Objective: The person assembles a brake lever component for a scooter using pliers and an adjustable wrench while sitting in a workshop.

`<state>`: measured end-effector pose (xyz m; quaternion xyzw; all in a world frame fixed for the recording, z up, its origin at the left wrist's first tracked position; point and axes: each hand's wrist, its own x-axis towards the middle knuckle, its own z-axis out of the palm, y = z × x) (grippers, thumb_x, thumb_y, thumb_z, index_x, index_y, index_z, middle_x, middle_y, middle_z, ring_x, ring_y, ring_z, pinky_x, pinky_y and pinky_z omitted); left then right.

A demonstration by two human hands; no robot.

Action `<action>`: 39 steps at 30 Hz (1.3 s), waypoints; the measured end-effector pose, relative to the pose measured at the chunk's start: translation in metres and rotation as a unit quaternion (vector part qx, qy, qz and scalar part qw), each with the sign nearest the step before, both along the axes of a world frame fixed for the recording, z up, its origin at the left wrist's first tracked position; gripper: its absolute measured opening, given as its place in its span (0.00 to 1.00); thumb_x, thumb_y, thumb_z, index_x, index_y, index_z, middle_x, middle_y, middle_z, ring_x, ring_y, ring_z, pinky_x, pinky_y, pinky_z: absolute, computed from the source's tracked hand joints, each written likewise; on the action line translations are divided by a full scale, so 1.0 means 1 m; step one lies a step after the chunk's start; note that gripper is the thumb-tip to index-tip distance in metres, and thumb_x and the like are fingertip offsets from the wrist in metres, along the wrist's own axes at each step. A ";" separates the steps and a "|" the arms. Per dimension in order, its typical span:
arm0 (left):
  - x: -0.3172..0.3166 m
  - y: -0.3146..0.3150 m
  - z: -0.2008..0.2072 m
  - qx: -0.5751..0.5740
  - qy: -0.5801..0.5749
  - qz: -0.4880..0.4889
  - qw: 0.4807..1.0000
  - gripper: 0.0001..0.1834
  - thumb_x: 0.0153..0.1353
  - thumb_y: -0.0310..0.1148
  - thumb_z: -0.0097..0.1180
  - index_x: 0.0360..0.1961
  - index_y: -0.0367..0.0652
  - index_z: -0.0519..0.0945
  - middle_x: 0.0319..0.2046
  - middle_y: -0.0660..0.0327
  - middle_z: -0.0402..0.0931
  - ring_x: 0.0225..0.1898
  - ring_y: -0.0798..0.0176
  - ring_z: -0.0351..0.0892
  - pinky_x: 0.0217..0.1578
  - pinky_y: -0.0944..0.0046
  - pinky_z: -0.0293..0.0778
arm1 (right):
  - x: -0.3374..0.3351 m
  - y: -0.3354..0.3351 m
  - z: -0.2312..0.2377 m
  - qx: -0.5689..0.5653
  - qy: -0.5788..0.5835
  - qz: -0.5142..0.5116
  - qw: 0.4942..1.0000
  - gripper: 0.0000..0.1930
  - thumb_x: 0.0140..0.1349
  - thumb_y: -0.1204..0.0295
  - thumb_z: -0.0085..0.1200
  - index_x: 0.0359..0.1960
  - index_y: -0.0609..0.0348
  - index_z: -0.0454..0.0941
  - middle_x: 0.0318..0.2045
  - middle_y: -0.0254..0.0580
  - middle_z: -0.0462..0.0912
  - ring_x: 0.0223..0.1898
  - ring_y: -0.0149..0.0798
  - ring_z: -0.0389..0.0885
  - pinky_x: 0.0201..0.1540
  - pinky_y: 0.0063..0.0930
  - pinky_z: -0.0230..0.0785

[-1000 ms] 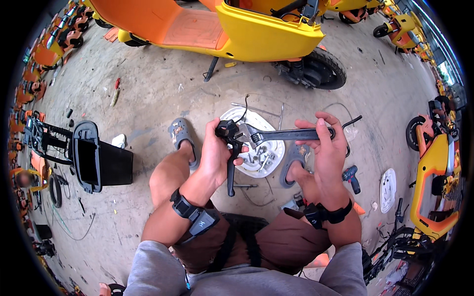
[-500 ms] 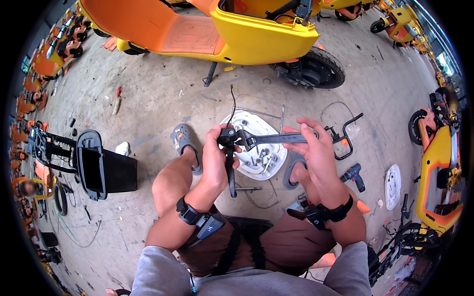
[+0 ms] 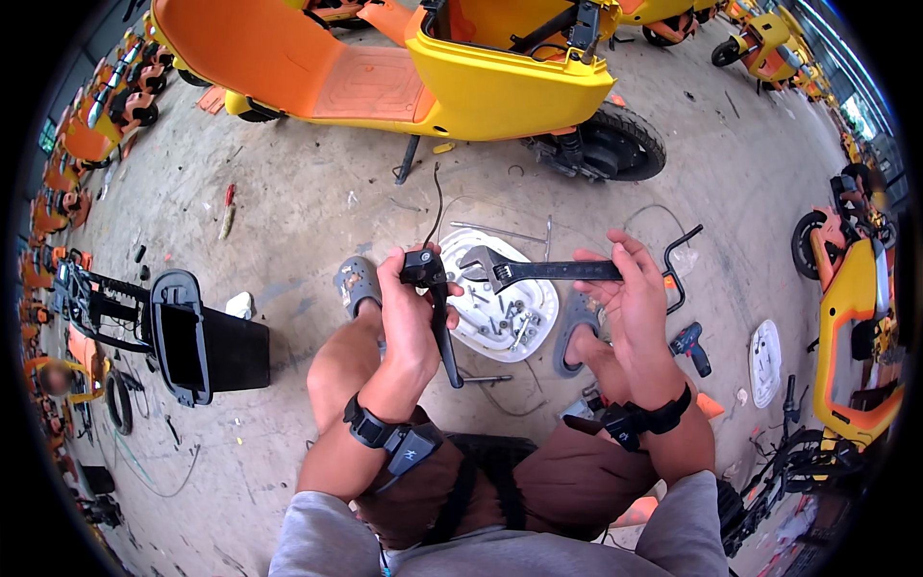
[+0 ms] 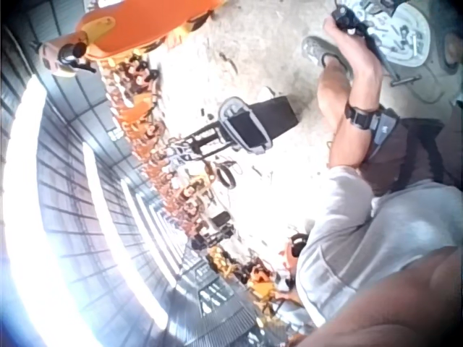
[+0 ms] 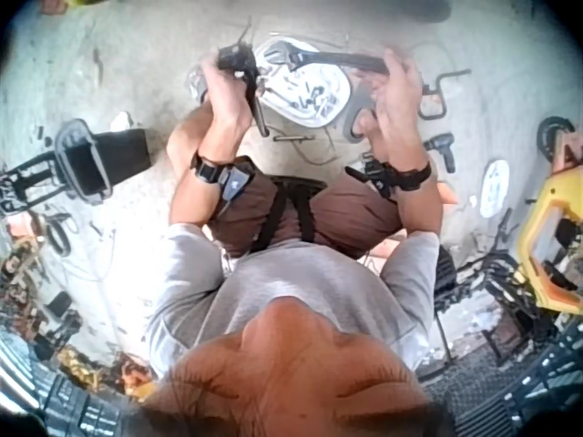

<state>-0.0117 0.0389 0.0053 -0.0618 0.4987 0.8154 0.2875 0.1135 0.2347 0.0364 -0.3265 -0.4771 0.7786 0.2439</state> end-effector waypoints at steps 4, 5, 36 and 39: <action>0.001 0.000 -0.004 -0.006 -0.005 -0.001 1.000 0.34 0.67 0.62 0.37 0.52 0.39 0.70 0.49 0.59 0.71 0.34 0.61 0.75 0.20 0.65 0.63 | -0.001 -0.006 0.003 -0.014 0.012 0.025 1.000 0.14 0.74 0.68 0.42 0.55 0.63 0.65 0.42 0.65 0.83 0.38 0.47 0.87 0.40 0.31 0.82; 0.002 0.001 -0.003 -0.005 -0.002 -0.001 1.000 0.34 0.67 0.62 0.37 0.52 0.39 0.70 0.48 0.59 0.71 0.34 0.61 0.75 0.20 0.65 0.63 | -0.001 -0.007 0.002 -0.015 0.014 0.027 0.999 0.14 0.74 0.68 0.42 0.56 0.63 0.65 0.42 0.65 0.83 0.38 0.47 0.87 0.40 0.31 0.82; 0.009 0.005 -0.001 -0.017 0.018 -0.006 1.000 0.30 0.68 0.60 0.36 0.54 0.44 0.70 0.50 0.62 0.71 0.36 0.64 0.73 0.20 0.67 0.63 | 0.001 -0.003 -0.007 -0.064 0.025 0.052 0.996 0.15 0.74 0.70 0.40 0.57 0.62 0.65 0.43 0.66 0.82 0.39 0.49 0.86 0.43 0.35 0.82; 0.010 0.005 0.000 -0.022 0.035 -0.008 0.999 0.29 0.69 0.59 0.36 0.54 0.44 0.69 0.51 0.62 0.70 0.37 0.64 0.74 0.20 0.66 0.64 | 0.002 -0.004 -0.005 -0.074 0.024 0.054 0.996 0.15 0.74 0.70 0.40 0.58 0.63 0.64 0.44 0.66 0.82 0.41 0.50 0.86 0.44 0.35 0.82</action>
